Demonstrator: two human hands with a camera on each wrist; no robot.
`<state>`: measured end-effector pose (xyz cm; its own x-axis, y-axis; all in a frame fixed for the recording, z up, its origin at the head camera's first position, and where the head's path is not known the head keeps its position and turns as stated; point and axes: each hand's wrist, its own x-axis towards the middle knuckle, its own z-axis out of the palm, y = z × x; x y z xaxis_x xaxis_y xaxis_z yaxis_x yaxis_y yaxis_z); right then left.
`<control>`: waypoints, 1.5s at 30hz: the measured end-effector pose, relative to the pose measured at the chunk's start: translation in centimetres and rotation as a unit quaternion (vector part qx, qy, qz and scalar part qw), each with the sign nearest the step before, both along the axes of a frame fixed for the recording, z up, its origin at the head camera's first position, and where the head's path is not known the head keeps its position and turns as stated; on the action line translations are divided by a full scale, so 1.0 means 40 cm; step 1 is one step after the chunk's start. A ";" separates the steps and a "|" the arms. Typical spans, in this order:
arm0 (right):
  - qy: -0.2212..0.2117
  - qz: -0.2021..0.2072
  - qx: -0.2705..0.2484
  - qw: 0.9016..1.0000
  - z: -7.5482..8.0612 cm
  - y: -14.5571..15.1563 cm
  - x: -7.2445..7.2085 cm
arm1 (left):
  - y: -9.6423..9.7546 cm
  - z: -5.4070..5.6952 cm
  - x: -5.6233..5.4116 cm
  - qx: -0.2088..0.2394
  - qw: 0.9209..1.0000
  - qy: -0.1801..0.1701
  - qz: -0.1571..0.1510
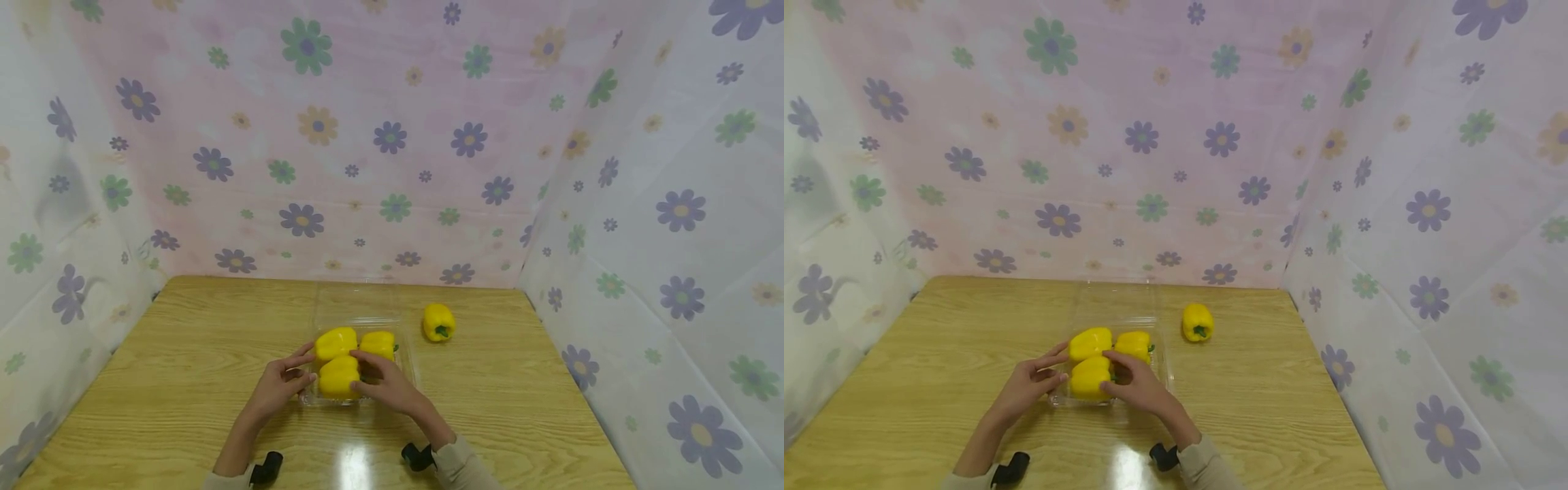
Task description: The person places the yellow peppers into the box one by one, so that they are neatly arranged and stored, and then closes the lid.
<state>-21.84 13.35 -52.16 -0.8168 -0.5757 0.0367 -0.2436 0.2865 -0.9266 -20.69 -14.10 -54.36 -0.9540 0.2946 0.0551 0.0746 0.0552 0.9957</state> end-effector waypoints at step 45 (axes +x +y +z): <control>0.031 0.040 0.066 0.997 0.052 0.026 0.024 | 0.004 0.004 0.002 -0.001 1.000 0.001 0.016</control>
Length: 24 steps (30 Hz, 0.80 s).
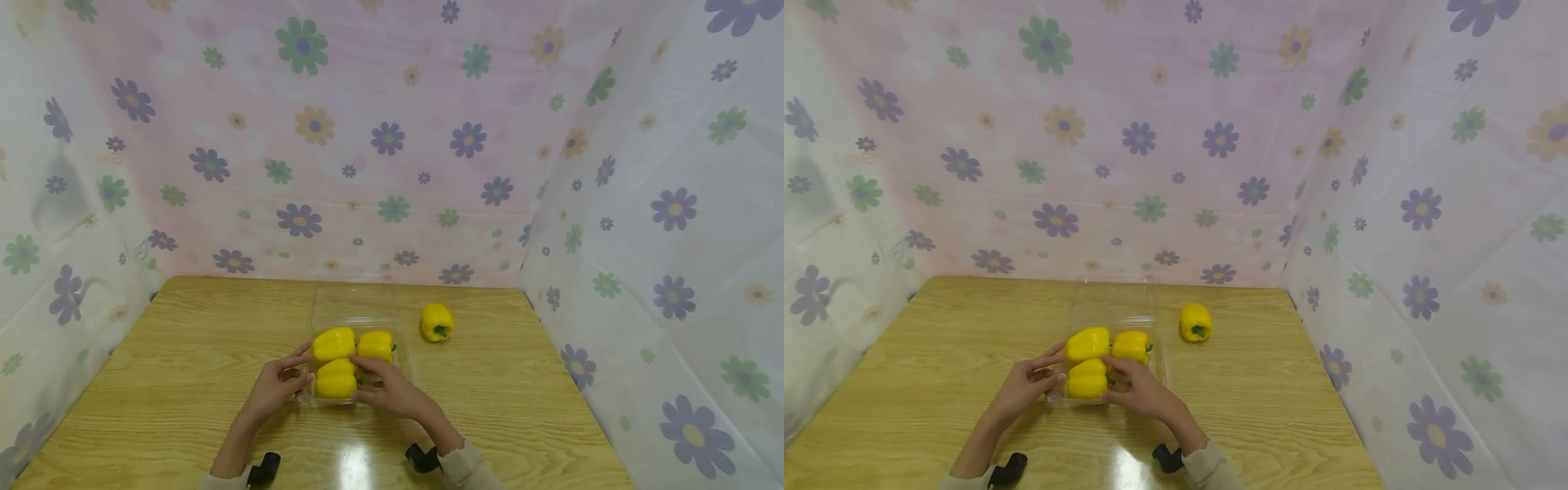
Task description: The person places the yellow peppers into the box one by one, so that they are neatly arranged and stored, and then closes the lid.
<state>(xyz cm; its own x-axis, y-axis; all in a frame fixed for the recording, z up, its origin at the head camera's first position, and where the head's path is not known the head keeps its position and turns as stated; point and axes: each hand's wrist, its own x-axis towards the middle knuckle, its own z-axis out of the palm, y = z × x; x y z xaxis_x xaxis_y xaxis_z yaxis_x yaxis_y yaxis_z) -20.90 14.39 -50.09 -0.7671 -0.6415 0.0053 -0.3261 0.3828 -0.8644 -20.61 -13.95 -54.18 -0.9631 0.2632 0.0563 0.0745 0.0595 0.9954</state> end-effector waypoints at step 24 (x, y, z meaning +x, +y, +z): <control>0.104 -0.283 -0.226 0.926 -0.046 0.158 -0.037 | -0.003 -0.001 -0.002 0.005 1.000 -0.001 -0.004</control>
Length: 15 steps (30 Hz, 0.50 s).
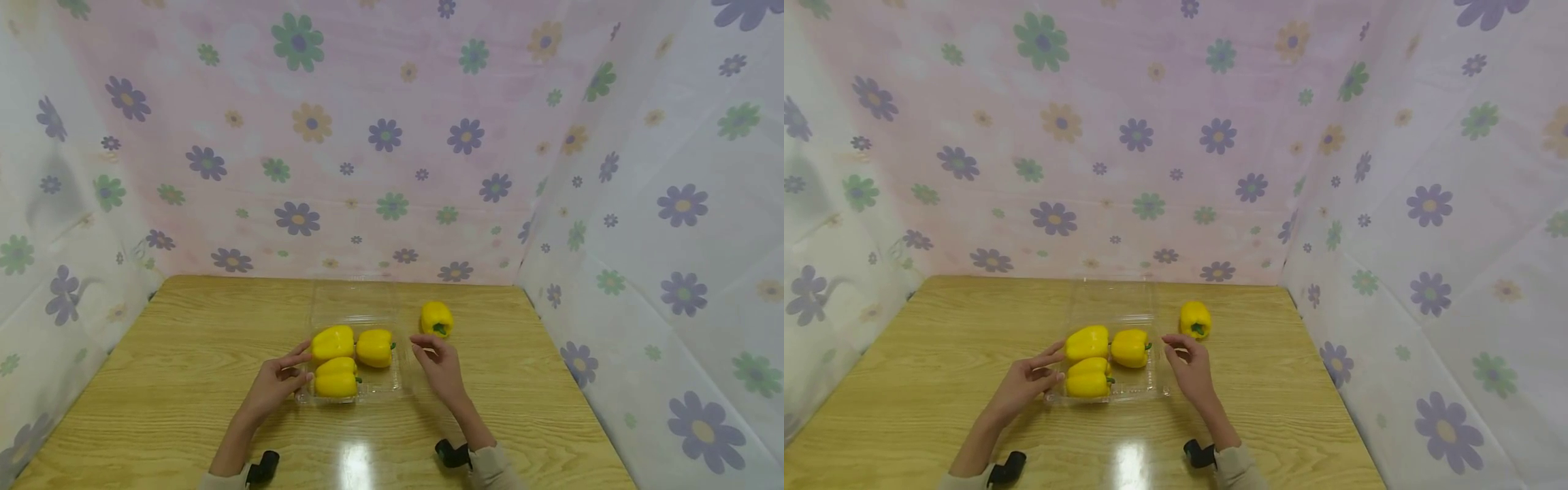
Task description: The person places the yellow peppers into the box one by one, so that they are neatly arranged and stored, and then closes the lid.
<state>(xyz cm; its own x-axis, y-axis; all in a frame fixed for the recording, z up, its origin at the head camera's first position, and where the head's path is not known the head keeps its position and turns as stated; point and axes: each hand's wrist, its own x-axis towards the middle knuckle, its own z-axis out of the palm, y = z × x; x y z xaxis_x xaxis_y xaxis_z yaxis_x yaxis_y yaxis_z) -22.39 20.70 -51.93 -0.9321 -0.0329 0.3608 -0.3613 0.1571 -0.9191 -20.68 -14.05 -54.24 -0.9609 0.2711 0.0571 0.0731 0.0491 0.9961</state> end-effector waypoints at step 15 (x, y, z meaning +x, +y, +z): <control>-0.010 -0.116 -0.023 0.993 -0.002 0.081 -0.053 | -0.002 0.007 -0.001 0.000 1.000 -0.007 -0.006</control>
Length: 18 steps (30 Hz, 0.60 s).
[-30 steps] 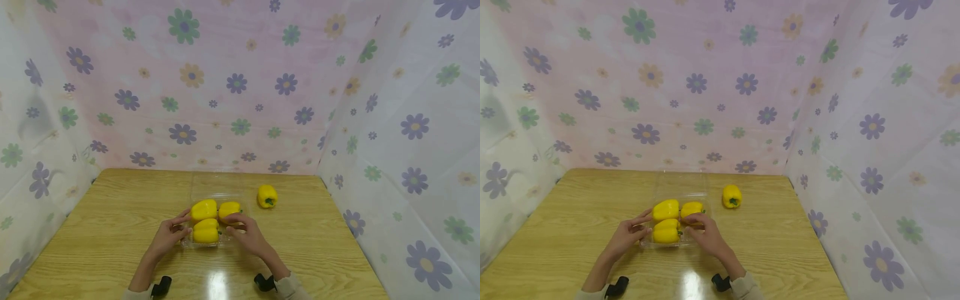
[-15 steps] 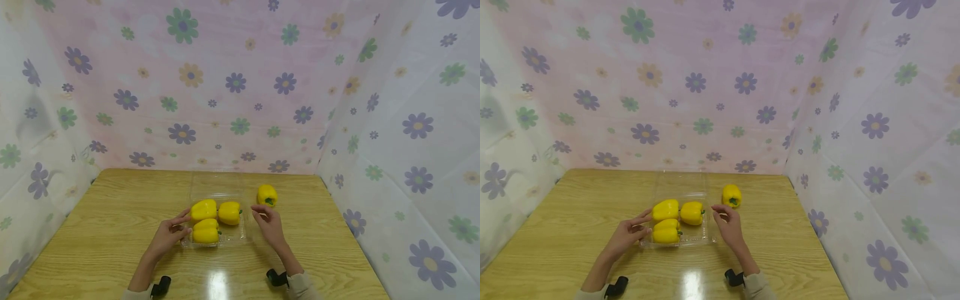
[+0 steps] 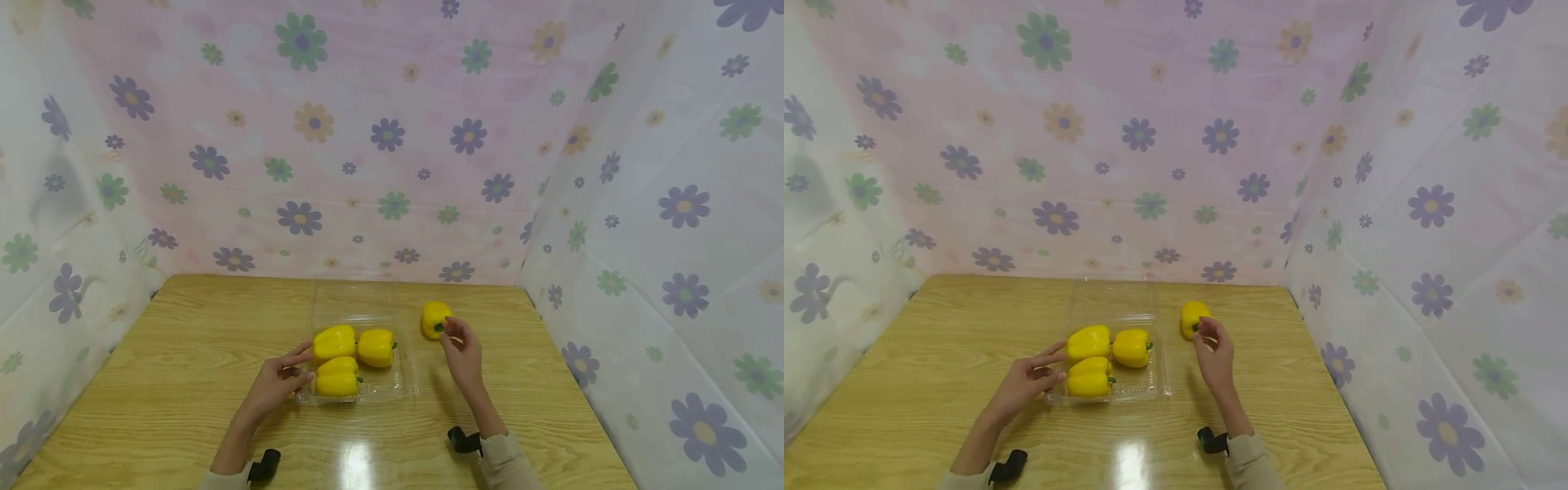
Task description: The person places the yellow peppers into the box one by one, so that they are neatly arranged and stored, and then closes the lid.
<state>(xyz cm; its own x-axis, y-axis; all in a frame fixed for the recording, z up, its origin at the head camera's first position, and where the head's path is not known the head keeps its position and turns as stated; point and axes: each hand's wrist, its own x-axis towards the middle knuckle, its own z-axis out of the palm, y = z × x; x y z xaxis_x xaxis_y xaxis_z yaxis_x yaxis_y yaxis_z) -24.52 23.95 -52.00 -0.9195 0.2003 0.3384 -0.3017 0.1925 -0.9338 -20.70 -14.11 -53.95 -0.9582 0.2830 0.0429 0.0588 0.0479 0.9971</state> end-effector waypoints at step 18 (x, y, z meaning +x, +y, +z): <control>-0.074 -0.057 0.050 0.994 -0.015 0.022 -0.064 | 0.004 0.013 0.009 0.011 1.000 -0.026 0.008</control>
<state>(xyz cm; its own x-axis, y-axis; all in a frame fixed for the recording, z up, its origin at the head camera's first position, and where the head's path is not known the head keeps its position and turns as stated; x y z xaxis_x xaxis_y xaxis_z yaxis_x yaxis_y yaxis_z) -27.10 24.84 -52.61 -0.9338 0.2792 0.2236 -0.1322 0.3116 -0.9410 -20.36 -13.97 -53.45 -0.9635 0.2677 -0.0015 0.0056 0.0260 0.9996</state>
